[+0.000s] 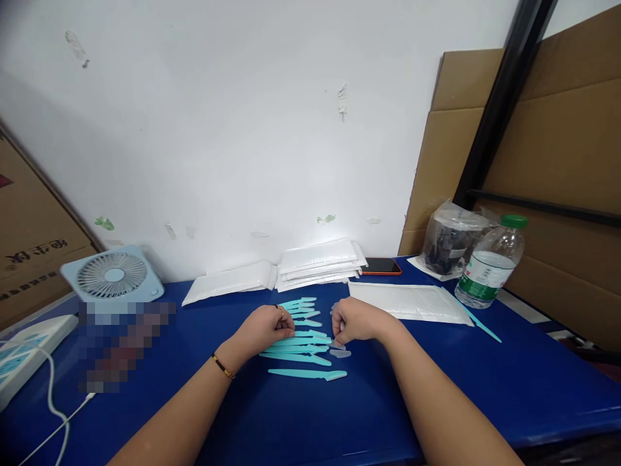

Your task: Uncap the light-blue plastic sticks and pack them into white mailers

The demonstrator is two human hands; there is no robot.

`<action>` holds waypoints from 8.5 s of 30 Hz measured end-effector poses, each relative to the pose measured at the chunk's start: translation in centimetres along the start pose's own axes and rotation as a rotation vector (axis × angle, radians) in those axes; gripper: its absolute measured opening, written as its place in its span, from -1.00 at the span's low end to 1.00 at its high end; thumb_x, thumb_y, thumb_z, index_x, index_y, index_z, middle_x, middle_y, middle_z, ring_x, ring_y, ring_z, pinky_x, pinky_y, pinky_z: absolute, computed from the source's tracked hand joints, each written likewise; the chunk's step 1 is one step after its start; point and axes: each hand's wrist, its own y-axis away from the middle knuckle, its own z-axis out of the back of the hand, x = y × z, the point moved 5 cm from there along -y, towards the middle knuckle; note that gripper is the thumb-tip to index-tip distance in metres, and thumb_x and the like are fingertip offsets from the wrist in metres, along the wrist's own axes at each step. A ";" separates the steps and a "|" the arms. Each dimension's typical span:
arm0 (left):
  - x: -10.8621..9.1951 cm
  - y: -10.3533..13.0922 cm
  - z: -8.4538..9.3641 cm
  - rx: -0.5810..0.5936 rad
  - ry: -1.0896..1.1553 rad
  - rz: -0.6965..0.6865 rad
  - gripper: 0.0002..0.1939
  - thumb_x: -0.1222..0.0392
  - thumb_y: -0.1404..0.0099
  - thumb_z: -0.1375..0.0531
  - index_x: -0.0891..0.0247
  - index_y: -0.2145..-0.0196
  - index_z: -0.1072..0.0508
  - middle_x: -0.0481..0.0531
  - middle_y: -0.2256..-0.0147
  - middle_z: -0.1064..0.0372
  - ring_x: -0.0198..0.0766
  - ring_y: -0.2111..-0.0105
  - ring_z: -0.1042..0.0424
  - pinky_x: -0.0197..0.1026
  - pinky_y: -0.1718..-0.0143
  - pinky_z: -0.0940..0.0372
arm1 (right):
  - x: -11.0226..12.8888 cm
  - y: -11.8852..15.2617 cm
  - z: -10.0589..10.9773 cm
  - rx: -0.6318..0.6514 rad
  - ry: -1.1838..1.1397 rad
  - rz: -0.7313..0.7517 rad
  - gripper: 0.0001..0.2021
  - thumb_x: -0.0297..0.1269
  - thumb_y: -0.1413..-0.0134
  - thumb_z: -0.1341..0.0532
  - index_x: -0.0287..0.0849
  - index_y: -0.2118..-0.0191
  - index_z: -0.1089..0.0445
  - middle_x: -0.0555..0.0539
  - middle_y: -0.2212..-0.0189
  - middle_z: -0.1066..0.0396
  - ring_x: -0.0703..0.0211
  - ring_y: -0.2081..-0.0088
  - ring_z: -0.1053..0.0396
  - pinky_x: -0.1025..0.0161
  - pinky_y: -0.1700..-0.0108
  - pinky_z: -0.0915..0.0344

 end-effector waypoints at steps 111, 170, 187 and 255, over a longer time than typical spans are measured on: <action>0.4 1.0 0.5 -0.062 0.176 0.083 -0.80 0.05 -0.12 -0.14 0.24 0.41 -0.39 -0.08 0.48 -0.38 -0.35 0.49 -0.31 -0.35 0.49 -0.11 | 1.9 -1.4 -0.5 -0.186 -0.242 0.084 -0.80 -0.16 0.07 -0.20 -0.19 0.37 -0.41 0.04 0.57 -0.30 0.32 0.53 -0.19 0.41 0.52 -0.09; 1.5 1.3 1.8 -0.282 0.172 0.188 -0.72 0.03 -0.26 0.05 0.25 0.31 -0.33 -0.01 0.41 -0.31 -0.27 0.36 -0.28 -0.23 0.30 -0.15 | 1.1 -0.9 2.4 -0.664 0.319 0.124 -0.76 -0.30 -0.10 -0.06 -0.08 0.16 -0.40 -0.11 0.20 -0.40 0.07 0.15 -0.32 0.14 0.12 -0.24; -3.4 2.0 -0.4 -0.056 -0.247 -0.138 -0.86 0.29 -0.14 -0.06 0.24 0.44 -0.42 0.02 0.47 -0.38 -0.26 0.46 -0.33 -0.28 0.46 -0.12 | 0.3 -1.0 2.2 -0.537 0.081 0.026 -0.84 -0.31 0.00 -0.08 -0.16 0.33 -0.38 -0.01 0.47 -0.38 0.27 0.48 -0.30 0.35 0.43 -0.15; -5.0 3.1 -0.4 0.134 -0.051 -0.217 -0.63 -0.09 0.03 -0.26 0.13 0.29 -0.43 -0.09 0.34 -0.38 -0.31 0.37 -0.34 -0.32 0.46 -0.12 | -3.4 -0.5 2.7 -0.318 0.231 0.043 -0.72 -0.47 0.10 -0.12 -0.06 0.26 -0.45 -0.06 0.26 -0.37 0.14 0.24 -0.33 0.26 0.19 -0.20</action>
